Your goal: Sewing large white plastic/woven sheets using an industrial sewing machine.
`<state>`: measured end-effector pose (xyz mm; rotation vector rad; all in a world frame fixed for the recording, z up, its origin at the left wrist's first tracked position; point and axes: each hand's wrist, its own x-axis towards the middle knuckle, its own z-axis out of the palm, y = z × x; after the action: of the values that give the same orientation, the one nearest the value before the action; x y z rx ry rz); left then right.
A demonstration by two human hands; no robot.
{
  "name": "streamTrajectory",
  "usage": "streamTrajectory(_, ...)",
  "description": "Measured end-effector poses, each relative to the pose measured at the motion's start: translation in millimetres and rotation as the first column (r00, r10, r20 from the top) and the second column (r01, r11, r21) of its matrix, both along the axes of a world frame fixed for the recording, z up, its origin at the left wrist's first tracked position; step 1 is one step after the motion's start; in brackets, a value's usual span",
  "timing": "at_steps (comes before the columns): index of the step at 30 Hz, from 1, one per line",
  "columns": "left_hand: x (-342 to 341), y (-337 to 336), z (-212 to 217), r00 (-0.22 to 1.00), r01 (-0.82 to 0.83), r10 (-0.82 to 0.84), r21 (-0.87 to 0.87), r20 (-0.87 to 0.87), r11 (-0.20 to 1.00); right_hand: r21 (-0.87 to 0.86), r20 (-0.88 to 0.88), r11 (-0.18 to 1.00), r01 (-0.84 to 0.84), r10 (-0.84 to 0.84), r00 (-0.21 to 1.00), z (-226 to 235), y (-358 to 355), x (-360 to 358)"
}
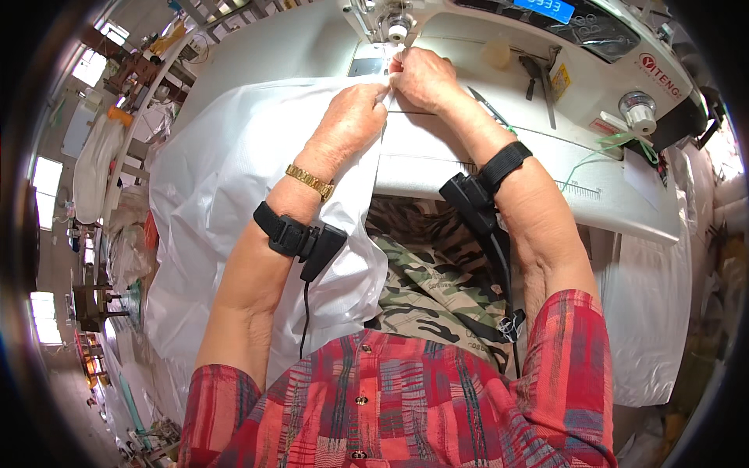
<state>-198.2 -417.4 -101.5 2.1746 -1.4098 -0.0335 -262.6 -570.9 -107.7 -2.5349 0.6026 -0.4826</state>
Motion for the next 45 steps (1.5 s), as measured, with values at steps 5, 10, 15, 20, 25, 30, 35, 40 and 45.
streamTrajectory(5,11.1,-0.9,-5.8,0.999,-0.045,0.046,0.048,-0.026,0.998,-0.074,0.161,0.997,0.019,-0.007,0.987,-1.3,27.1,-20.3)
streamTrajectory(10,9.5,-3.6,-4.3,0.998,-0.028,0.029,0.02,-0.056,0.999,-0.373,0.189,0.92,-0.12,0.202,0.961,-11.3,28.6,-38.0)
streamTrajectory(15,11.8,-2.5,-6.0,0.999,-0.022,0.022,0.009,-0.032,1.0,-0.534,0.085,0.834,-0.139,0.216,0.973,-4.3,34.7,-40.0)
streamTrajectory(20,3.4,1.9,8.1,0.999,-0.033,0.027,0.153,0.045,0.988,-0.543,0.02,0.832,-0.116,0.151,0.988,-3.7,36.7,-36.4)
streamTrajectory(25,7.5,18.0,-8.1,0.901,0.093,-0.09,0.012,0.425,0.996,-0.535,-0.025,0.838,-0.103,0.107,0.994,-2.6,38.3,-29.7)
streamTrajectory(30,11.6,18.8,-14.8,0.897,0.128,-0.106,-0.024,0.429,0.991,-0.568,0.009,0.821,-0.063,0.083,0.997,-9.7,40.1,-19.7)
streamTrajectory(35,13.8,16.4,-16.2,0.92,0.134,-0.102,-0.06,0.378,0.989,-0.57,0.044,0.817,-0.084,0.132,0.99,-11.9,36.7,-23.2)
streamTrajectory(40,16.0,13.8,-13.5,0.925,0.105,-0.099,0.005,0.366,0.995,-0.594,0.17,0.803,-0.046,0.181,0.969,-20.3,34.4,-19.6)
streamTrajectory(45,17.9,10.0,-16.1,0.919,0.103,-0.092,-0.008,0.382,0.995,-0.57,0.062,0.819,-0.068,0.126,0.99,-17.6,32.8,-20.8)
